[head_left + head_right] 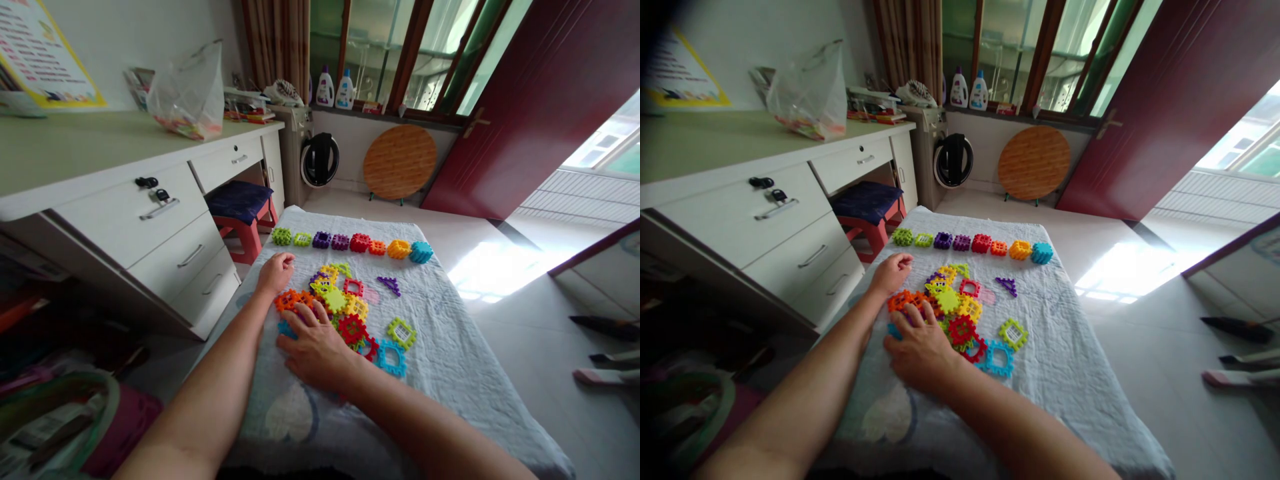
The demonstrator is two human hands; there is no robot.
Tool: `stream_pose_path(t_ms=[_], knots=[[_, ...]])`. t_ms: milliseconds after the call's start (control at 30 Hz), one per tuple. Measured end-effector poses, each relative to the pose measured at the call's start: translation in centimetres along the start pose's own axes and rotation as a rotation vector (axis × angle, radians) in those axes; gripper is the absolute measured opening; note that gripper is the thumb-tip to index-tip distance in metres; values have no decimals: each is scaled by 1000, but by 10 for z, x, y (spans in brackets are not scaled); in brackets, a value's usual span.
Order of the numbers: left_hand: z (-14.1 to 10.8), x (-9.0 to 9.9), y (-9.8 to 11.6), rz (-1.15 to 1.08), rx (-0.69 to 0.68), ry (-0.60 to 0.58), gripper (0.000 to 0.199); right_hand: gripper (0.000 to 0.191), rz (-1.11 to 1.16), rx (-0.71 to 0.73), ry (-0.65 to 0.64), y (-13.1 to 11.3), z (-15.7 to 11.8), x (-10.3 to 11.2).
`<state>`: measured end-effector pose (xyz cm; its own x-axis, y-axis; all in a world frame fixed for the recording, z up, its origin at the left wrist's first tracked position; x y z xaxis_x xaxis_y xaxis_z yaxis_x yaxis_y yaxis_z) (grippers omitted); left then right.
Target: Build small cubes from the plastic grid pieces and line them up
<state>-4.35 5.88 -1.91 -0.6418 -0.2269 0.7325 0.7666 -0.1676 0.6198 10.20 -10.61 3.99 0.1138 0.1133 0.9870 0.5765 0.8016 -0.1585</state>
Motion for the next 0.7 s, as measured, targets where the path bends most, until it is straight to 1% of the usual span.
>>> stream_pose_path(t_ms=[67, 200, 267, 333, 400, 500, 600, 700], knots=[[0, 0, 0, -8, 6, -5, 28, 23, -21, -42, 5, 8, 1, -4], [0, -1, 0, -11, 21, -17, 28, 20, -23, -162, 4, 36, -9, 0], [1, -1, 1, -5, 16, -17, 27, 22, -6, -223, 4, 49, -20, 7], [1, -1, 1, 0, 8, -13, 26, 31, 16, -267, 18, 55, -32, 16], [1, -1, 1, 2, 6, -12, 25, 43, 43, -260, 23, 52, -46, 22], [0, -1, 0, 8, 10, -18, 26, 56, 97, -172, -29, 35, -68, 21], [0, -1, -1, 22, 5, -19, 25, 58, 141, -95, -75, 18, -84, 12], [0, 0, 0, 22, -6, -20, 25, 55, 150, -93, -43, 13, -91, 5]])
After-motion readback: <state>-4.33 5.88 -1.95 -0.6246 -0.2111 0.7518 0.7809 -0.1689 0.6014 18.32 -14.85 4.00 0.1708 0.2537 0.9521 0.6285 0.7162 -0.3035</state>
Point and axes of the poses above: each hand's wrist, its own z-axis towards the middle knuckle, its own x-axis out of the back of the hand, y = z × x, the point moved 4 cm from there along z, towards the middle knuckle, and after that the axes turned 3 degrees about -y, right-handed, at the moved point
